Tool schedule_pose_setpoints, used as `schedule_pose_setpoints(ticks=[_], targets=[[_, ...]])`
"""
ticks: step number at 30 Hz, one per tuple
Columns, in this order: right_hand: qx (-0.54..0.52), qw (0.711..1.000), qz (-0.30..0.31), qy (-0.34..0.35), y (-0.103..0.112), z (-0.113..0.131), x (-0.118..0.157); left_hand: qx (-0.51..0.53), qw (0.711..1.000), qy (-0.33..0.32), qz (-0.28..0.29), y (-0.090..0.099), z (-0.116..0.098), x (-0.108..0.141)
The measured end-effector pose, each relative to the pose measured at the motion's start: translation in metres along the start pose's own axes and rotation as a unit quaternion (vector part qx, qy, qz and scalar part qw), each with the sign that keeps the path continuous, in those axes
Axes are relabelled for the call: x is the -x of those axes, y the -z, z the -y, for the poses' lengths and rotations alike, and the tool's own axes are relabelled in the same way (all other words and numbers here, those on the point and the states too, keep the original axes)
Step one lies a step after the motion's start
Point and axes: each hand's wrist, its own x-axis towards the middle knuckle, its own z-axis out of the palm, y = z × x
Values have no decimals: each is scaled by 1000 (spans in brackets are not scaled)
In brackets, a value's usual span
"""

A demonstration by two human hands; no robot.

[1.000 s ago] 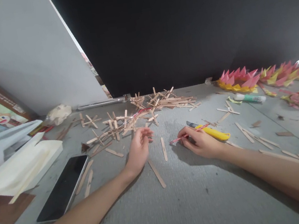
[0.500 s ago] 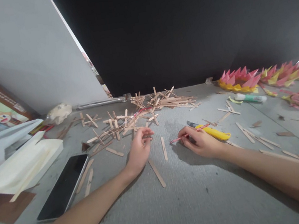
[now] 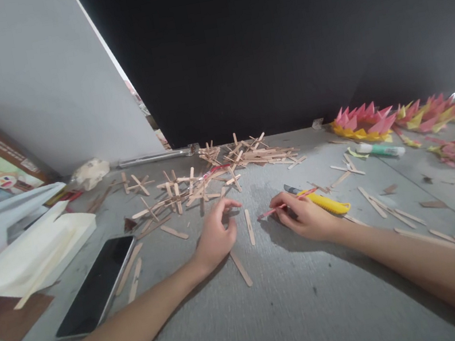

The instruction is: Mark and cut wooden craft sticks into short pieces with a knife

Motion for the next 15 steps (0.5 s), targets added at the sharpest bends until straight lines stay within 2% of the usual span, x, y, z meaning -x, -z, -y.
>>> schedule_pose_setpoints(ticks=[5,9,15], targets=[[-17,1000,1,0,-2,-1,-1,-5,1000,4,20,-3,5,1],[-28,1000,-4,-4,-4,-3,-1,-9,997,-12,79,-3,1,1],[-67,998,-16,16,-5,-3,0,-35,980,-76,183,5,-12,4]])
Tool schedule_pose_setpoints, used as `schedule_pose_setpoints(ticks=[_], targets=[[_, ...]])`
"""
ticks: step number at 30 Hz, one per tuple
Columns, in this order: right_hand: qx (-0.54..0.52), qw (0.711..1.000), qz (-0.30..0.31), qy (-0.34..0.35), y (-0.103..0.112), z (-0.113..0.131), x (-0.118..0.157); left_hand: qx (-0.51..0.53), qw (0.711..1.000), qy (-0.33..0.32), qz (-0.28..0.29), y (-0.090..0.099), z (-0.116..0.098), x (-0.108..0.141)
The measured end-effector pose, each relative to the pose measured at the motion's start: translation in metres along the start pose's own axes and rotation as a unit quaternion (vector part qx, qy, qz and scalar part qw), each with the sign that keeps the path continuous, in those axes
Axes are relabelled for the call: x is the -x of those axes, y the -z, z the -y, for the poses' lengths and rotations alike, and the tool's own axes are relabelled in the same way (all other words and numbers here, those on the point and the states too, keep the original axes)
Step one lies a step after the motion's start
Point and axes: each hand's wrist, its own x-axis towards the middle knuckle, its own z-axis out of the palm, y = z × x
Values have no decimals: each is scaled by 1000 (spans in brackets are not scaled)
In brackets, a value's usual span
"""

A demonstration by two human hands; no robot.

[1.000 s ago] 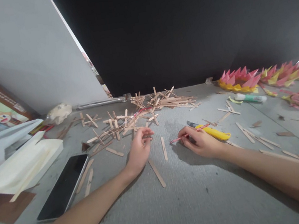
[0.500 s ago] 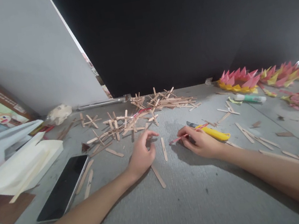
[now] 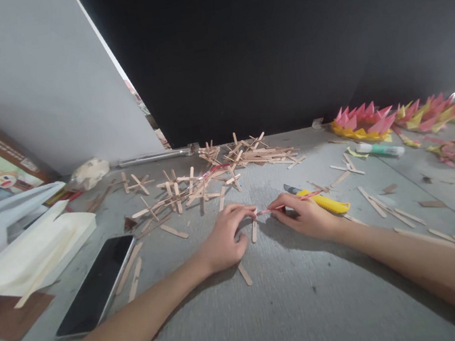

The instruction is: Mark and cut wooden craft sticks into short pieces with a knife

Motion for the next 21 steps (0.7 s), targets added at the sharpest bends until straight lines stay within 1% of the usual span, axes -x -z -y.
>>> schedule_pose_setpoints(ticks=[2,4,6,8,14,18,21], targets=[[-10,1000,4,-5,0,-1,1,-3,1000,16,15,1,-2,1],[-18,1000,8,-5,-1,-1,2,-8,999,46,19,1,-2,2],[-19,1000,16,5,-1,-1,2,-13,997,71,27,0,-1,2],[-16,999,26,18,0,-1,2,-14,996,84,30,-2,0,1],[-2,998,55,36,0,2,2,-20,997,79,16,-3,-1,-1],[-9,998,56,28,-1,1,1,-28,998,48,9,-1,-2,-2],[-11,998,63,29,-2,-1,2,-38,998,38,19,0,-1,-2]])
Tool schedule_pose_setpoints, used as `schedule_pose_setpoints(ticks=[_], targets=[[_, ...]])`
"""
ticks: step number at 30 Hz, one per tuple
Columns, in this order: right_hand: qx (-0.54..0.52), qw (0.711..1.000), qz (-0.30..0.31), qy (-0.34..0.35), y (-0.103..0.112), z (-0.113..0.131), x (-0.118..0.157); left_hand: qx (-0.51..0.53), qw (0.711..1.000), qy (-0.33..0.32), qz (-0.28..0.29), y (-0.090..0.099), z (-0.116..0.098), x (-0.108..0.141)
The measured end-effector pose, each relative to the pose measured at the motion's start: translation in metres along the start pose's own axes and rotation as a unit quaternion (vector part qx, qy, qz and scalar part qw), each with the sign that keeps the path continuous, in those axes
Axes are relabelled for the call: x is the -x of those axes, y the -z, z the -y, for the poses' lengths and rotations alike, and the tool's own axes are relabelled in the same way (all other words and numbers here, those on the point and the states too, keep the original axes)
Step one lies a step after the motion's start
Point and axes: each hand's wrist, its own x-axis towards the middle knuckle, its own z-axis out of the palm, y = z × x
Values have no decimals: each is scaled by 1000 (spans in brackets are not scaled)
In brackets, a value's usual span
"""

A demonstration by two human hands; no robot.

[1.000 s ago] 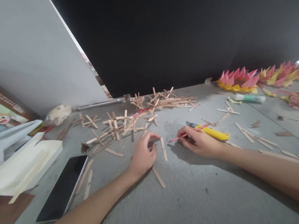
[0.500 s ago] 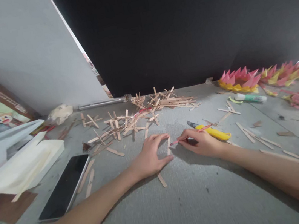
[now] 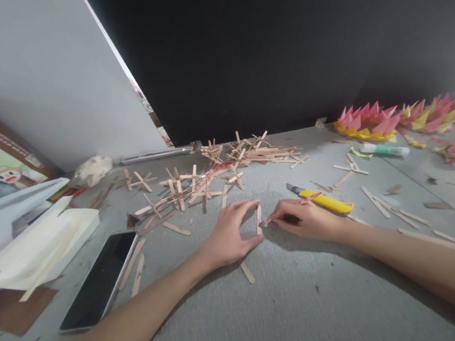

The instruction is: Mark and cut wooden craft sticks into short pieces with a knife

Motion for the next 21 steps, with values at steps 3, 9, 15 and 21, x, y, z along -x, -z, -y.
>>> schedule_pose_setpoints(ticks=[3,9,15,21], targets=[[-6,1000,9,-2,0,0,0,-5,1000,1,15,0,1,-1],[-16,999,-3,-43,0,9,-8,-11,1000,9,12,-1,-4,-3],[-16,1000,10,3,-5,14,-16,0,1000,12,2,-2,-6,-5],[-85,996,7,-40,-7,15,-21,7,1000,25,-8,-4,-4,-8]])
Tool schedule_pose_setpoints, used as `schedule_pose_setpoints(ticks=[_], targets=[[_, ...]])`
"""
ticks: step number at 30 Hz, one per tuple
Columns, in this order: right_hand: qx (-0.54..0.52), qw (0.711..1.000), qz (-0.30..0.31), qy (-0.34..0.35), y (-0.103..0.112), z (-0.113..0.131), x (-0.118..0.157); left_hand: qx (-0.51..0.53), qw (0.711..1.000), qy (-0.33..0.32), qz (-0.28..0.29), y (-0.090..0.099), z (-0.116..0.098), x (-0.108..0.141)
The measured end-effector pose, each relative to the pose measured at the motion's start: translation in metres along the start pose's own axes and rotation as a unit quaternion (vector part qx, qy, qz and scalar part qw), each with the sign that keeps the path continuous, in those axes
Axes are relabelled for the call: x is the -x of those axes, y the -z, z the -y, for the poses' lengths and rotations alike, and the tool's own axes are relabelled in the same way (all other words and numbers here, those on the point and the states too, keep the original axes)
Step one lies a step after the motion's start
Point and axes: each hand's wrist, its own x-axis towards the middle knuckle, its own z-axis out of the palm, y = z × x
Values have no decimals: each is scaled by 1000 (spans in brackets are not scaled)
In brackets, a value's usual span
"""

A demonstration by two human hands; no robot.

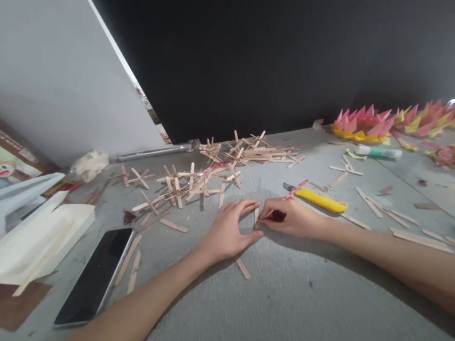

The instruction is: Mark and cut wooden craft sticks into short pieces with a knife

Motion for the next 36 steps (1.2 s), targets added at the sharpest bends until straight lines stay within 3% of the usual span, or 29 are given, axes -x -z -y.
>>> schedule_pose_setpoints(ticks=[6,12,24,29,33,36], targets=[[-58,997,8,-43,2,0,-4,9,1000,-13,-19,-3,2,-1],[-89,995,22,-42,-1,-6,-2,11,999,-21,-21,-4,5,-2],[-79,995,-3,-68,0,-3,-5,5,1000,-9,-7,-2,3,-2],[-108,992,23,-54,1,-3,-6,6,1000,-16,-9,-1,4,-3],[-87,994,-6,-68,1,-4,-7,0,1000,-19,-10,-2,5,-3],[-90,995,15,-50,1,-7,-7,0,1000,-21,-8,-2,5,-3]])
